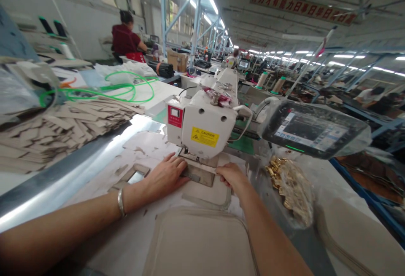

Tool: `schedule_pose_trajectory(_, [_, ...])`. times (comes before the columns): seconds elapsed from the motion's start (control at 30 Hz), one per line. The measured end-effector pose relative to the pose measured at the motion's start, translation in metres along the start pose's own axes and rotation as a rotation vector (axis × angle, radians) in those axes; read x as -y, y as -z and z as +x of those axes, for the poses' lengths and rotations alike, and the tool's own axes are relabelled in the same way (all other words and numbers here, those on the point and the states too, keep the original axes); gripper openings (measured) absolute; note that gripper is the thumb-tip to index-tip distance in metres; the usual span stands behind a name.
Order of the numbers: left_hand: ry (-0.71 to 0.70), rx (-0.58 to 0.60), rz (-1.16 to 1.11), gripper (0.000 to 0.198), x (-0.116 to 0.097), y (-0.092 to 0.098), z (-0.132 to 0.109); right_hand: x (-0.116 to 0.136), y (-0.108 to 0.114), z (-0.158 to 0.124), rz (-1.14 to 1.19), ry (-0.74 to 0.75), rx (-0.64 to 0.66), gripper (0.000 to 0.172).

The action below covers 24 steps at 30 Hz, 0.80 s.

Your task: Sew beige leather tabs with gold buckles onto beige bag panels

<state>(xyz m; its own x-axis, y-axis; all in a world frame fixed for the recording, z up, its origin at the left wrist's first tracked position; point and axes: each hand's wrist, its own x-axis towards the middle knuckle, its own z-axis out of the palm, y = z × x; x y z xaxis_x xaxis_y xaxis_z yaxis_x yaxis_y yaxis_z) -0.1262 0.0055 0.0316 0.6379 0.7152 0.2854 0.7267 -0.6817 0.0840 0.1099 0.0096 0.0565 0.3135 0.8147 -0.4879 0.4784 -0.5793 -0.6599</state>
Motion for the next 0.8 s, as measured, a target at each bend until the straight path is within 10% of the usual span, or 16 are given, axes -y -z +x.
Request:
schedule_pose_trajectory(0.4, [0.056, 0.002, 0.033, 0.03, 0.034, 0.014, -0.017, 0.026, -0.035, 0.009, 0.044, 0.048, 0.082, 0.02])
schedule_pose_trajectory(0.8, [0.007, -0.028, -0.087, 0.029, 0.005, 0.0, -0.002, 0.006, 0.002, 0.016, 0.057, -0.016, 0.092, 0.013])
